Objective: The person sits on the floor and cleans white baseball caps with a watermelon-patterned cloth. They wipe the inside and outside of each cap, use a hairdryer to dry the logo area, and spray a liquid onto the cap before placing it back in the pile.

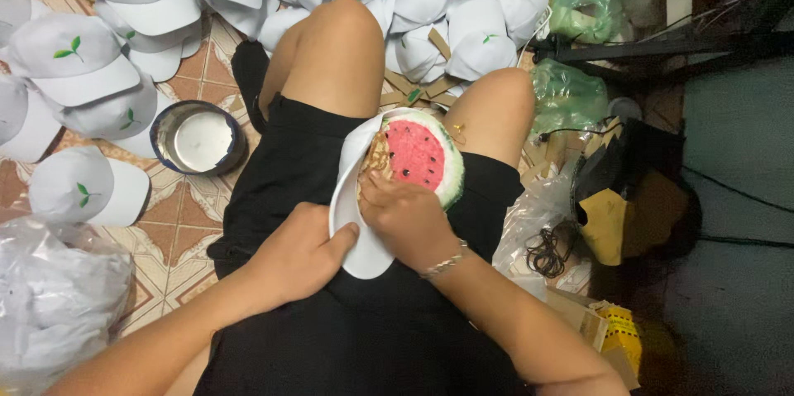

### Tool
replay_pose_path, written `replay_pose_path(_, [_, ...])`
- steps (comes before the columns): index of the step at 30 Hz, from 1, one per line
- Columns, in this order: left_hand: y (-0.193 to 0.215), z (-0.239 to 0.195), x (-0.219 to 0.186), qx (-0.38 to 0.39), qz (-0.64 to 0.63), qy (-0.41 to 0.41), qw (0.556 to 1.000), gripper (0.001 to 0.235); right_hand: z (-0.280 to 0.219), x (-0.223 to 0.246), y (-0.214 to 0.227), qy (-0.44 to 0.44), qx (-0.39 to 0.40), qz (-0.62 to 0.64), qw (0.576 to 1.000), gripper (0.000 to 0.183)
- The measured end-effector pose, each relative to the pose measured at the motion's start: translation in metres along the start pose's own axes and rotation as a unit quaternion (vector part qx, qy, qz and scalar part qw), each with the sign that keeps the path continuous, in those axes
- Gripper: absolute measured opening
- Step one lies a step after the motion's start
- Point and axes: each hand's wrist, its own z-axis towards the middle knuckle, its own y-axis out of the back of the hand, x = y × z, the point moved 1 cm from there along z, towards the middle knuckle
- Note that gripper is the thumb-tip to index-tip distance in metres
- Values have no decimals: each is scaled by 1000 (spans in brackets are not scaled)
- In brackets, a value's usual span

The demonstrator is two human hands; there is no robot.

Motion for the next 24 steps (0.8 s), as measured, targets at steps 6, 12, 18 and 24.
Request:
replay_pose_path(6, [-20, 6, -43, -131, 56, -176, 974, 30, -41, -21, -42, -184, -179, 194, 947, 17])
replay_pose_path(12, [-50, 17, -49, -63, 279, -268, 920, 55, -57, -16, -23, -225, -255, 237, 910, 18])
replay_pose_path(18, [-48, 20, -35, -137, 301, -289, 898, 32, -60, -11, 1, -172, -277, 145, 934, 19])
replay_pose_path(24, [-61, 13, -32, -120, 283, -232, 923, 42, -90, -47, -74, -218, -181, 299, 911, 31])
